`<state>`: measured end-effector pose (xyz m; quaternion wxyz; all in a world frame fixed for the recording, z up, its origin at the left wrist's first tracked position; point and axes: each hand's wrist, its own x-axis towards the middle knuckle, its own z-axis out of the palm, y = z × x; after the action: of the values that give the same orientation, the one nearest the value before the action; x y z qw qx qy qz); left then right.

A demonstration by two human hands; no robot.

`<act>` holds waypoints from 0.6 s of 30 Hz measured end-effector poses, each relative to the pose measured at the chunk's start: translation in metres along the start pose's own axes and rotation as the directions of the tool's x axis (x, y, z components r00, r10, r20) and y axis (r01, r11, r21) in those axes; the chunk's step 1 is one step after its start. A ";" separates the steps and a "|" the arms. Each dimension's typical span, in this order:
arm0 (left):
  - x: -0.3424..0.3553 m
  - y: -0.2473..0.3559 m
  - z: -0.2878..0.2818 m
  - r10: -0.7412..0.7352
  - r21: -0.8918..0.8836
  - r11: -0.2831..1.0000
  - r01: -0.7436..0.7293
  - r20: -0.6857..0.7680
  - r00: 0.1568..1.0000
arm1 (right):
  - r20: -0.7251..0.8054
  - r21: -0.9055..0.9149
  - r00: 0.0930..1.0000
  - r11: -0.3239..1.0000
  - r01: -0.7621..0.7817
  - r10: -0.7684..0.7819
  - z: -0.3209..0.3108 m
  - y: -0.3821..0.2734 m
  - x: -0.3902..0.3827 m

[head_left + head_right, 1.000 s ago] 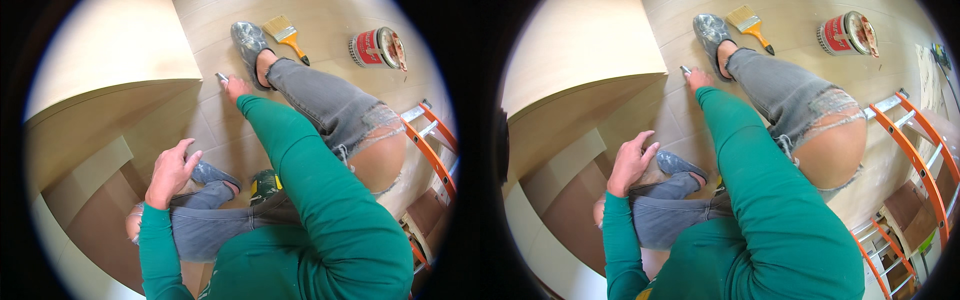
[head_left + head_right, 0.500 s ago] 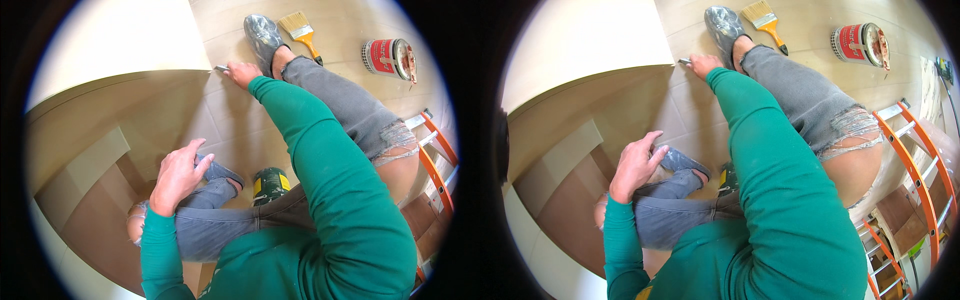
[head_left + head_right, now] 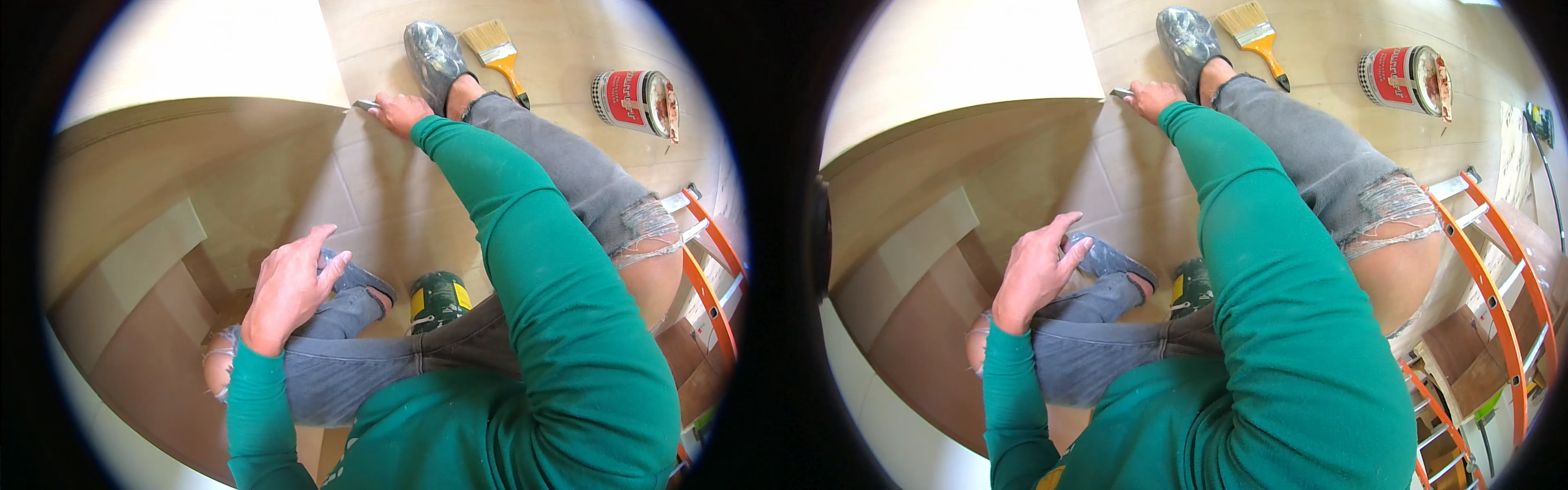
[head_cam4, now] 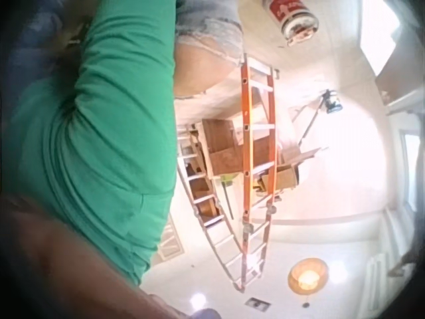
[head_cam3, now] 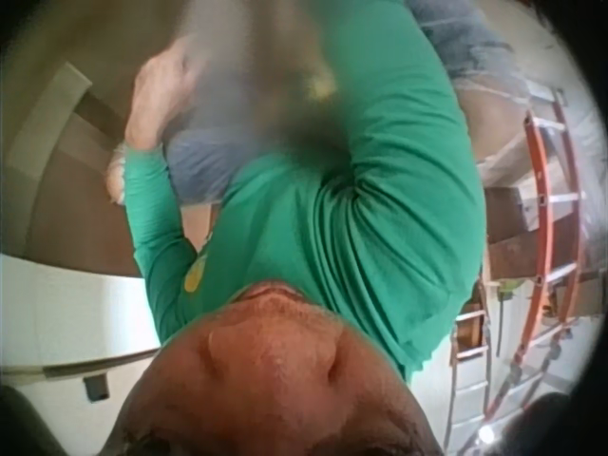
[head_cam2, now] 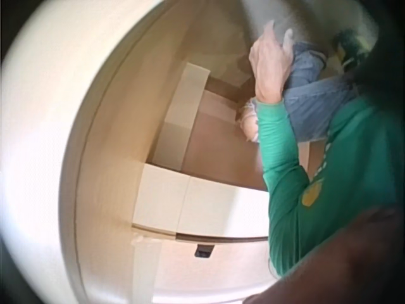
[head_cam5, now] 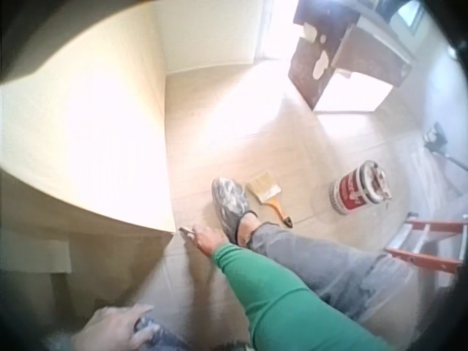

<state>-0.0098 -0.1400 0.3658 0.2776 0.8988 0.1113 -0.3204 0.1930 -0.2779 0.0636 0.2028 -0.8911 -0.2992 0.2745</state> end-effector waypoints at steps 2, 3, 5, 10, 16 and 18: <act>0.000 0.000 0.000 -0.005 0.001 1.000 0.005 0.009 1.000 | 0.033 -0.029 0.998 0.998 0.051 -0.050 -0.005 0.005 0.001; 0.000 0.001 0.001 -0.006 -0.001 1.000 0.006 0.015 1.000 | 0.017 -0.012 0.999 0.999 0.030 -0.030 -0.003 0.005 0.000; 0.002 0.003 -0.001 0.004 -0.001 1.000 -0.004 0.020 1.000 | -0.015 0.024 1.000 1.000 -0.007 0.007 0.001 0.002 -0.004; 0.002 0.005 -0.001 -0.013 -0.013 1.000 0.013 0.023 1.000 | 0.029 -0.010 0.999 0.999 0.040 -0.039 -0.007 0.012 0.012; 0.002 0.005 -0.002 -0.013 -0.002 1.000 0.013 0.011 1.000 | -0.015 0.029 1.000 1.000 -0.009 0.009 0.004 0.004 0.007; 0.003 0.007 -0.001 0.007 0.026 1.000 -0.007 0.010 1.000 | -0.041 0.056 0.996 0.996 -0.072 0.074 0.008 0.005 -0.001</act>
<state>-0.0044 -0.1452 0.3681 0.2674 0.9012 0.1024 -0.3252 0.1897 -0.2805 0.0545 0.2233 -0.9013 -0.2545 0.2704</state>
